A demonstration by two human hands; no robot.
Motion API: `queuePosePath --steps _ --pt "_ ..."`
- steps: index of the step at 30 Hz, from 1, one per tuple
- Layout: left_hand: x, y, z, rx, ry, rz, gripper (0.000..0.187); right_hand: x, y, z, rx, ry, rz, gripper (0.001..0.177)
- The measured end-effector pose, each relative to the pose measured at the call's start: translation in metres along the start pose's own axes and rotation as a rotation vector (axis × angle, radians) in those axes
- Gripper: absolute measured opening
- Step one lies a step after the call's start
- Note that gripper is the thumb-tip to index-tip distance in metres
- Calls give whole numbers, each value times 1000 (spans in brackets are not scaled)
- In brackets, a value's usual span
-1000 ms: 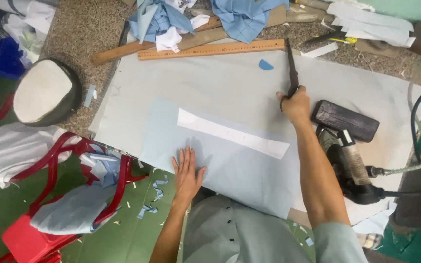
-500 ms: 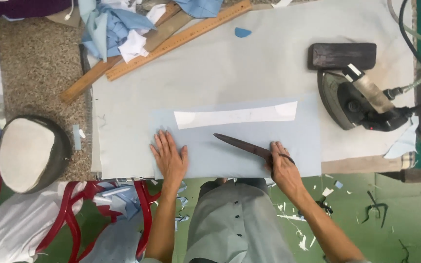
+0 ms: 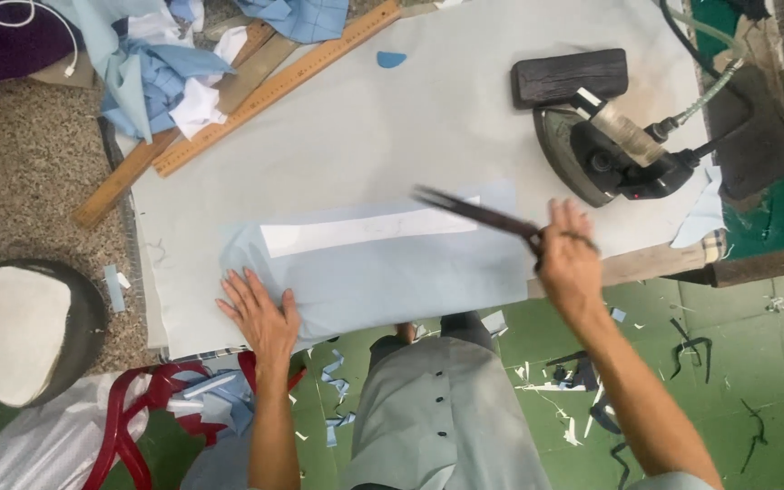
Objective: The person cuts light blue fabric along a white paper pattern using shears, then irons the fabric and continues cutting additional pieces. The person folds and stacks the cut fabric pieces on the table.
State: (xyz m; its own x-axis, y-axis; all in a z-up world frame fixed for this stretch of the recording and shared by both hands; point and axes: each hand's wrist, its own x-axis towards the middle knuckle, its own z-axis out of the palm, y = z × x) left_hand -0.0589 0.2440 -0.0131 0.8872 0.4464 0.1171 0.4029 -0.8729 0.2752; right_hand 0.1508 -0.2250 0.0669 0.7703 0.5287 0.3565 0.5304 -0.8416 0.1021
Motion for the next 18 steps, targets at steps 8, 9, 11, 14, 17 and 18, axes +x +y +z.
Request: queuePosePath --steps 8,9,11,14,17,18 --pt "-47 108 22 -46 81 -2 76 28 140 -24 -160 -35 -172 10" --pt "-52 127 33 -37 123 21 75 36 146 -23 -190 45 -257 20" --pt "-57 170 49 -74 123 -13 76 35 166 -9 -79 41 -310 12" --pt "-62 246 83 -114 138 -52 77 47 195 9 65 55 -364 10" --pt "-69 321 100 -88 69 -91 76 59 218 21 126 101 -412 12" --pt "-69 343 102 -75 -17 -98 76 65 222 23 132 123 -438 16"
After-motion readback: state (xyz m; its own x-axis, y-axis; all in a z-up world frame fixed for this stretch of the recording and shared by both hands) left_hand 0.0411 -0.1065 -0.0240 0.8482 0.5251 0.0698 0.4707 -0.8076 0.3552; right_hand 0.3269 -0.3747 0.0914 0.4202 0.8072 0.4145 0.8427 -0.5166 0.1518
